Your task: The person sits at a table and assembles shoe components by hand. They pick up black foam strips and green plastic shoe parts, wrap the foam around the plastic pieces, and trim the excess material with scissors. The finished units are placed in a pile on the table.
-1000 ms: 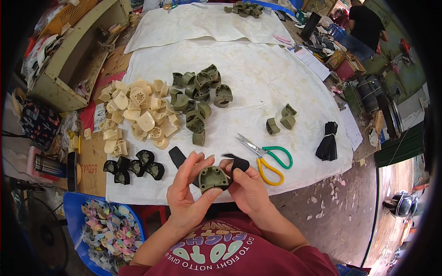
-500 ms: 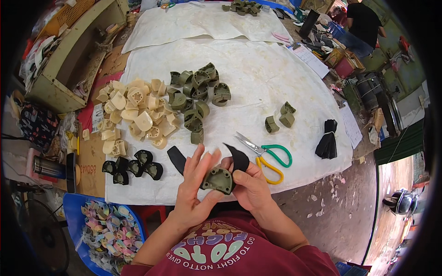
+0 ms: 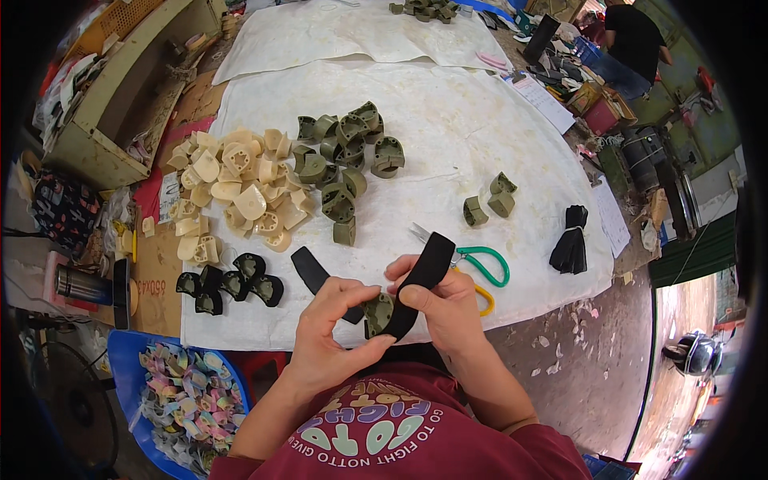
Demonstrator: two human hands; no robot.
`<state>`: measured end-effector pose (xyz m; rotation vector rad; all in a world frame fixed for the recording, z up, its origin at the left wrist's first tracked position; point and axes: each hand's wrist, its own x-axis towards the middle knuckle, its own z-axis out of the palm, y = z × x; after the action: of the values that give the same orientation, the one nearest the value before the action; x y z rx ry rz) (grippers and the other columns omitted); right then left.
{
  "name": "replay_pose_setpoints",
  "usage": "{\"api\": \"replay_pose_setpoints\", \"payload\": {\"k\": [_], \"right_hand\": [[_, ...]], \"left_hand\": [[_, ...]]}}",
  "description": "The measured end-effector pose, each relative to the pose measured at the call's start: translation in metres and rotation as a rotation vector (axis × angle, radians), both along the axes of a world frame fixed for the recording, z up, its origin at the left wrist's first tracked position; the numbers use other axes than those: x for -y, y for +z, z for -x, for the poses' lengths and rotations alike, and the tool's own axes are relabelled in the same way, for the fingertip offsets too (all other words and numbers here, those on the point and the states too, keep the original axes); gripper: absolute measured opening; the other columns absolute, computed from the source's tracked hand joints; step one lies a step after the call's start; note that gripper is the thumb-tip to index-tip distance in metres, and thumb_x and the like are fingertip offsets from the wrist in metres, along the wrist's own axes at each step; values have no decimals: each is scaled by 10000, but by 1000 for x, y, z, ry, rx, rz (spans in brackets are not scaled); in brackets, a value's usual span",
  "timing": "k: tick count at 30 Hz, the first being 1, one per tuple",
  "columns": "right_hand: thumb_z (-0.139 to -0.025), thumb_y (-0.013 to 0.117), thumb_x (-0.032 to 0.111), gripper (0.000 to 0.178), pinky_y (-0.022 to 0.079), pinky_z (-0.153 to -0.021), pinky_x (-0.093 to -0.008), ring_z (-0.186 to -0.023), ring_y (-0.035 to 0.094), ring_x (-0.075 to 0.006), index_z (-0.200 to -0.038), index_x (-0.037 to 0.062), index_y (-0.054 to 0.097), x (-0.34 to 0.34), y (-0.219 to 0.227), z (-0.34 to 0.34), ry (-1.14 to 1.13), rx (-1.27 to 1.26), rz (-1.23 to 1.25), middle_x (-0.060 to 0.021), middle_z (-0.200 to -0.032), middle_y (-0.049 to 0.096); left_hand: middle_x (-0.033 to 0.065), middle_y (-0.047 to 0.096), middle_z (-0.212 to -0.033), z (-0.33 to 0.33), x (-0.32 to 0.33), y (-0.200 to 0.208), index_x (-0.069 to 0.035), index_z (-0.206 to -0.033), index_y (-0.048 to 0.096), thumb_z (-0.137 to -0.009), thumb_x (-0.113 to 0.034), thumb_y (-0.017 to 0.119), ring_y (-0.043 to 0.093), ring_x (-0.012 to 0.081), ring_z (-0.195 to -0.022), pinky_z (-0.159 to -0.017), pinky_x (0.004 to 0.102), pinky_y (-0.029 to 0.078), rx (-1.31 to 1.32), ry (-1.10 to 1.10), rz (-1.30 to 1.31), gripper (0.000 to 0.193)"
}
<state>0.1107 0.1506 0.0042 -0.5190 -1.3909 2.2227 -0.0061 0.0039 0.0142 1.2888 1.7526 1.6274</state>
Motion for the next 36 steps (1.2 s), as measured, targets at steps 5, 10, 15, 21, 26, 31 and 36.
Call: {"api": "replay_pose_setpoints", "payload": {"k": [5,10,15,21,26,31,36], "right_hand": [[-774,721,29,157,490,-810,-296,-881,621,-170,-916,-22,677,-5,4,-3,44,29,97,-110,-989,655],[-756,721,-21,148,481,-841,-300,-928,608,-168,-900,-1,693,16,13,0,-118,165,-314,-107,-1037,640],[-765,734,9,190,492,-798,-269,-958,607,-155,-948,52,705,12,0,2,-210,83,-801,-103,-1124,604],[-783,710,-1,171,494,-798,-267,-933,600,-129,-953,19,704,-4,0,-2,-19,100,-204,-80,-1140,604],[-807,689,12,137,491,-795,-263,-911,591,-116,-942,-4,701,-13,-7,-3,56,67,-91,-80,-1134,609],[-811,685,26,110,479,-756,-244,-880,585,-108,-918,5,701,-17,-9,-6,137,120,2,-56,-1012,653],[-801,707,49,111,459,-685,-235,-810,575,-88,-904,8,701,-18,0,-11,176,208,-205,-26,-900,643]], "left_hand": [[89,595,-1067,-2,-4,-7,-34,-1154,605,-687,-65,777,575,188,-996,-854,290,452,1,47,-23,499],[82,607,-1110,-7,-1,-25,-17,-1113,606,-715,-46,766,565,137,-999,-889,287,440,482,74,69,430],[50,608,-1032,-9,-8,-18,0,-1083,597,-720,-34,754,555,115,-983,-890,282,432,588,104,65,397],[56,574,-1017,-12,-7,-21,7,-1072,579,-686,18,718,550,139,-984,-923,298,406,355,81,29,411],[47,555,-981,-14,-5,-17,-28,-1045,582,-672,-29,730,533,136,-933,-846,264,408,299,14,10,402],[50,556,-1009,-10,-4,-15,-29,-1069,578,-678,-30,723,532,140,-956,-862,271,409,267,-86,4,417],[55,568,-1030,-17,-8,-14,-17,-1211,526,-695,-3,714,546,143,-1001,-875,289,439,465,13,-29,549]]}}
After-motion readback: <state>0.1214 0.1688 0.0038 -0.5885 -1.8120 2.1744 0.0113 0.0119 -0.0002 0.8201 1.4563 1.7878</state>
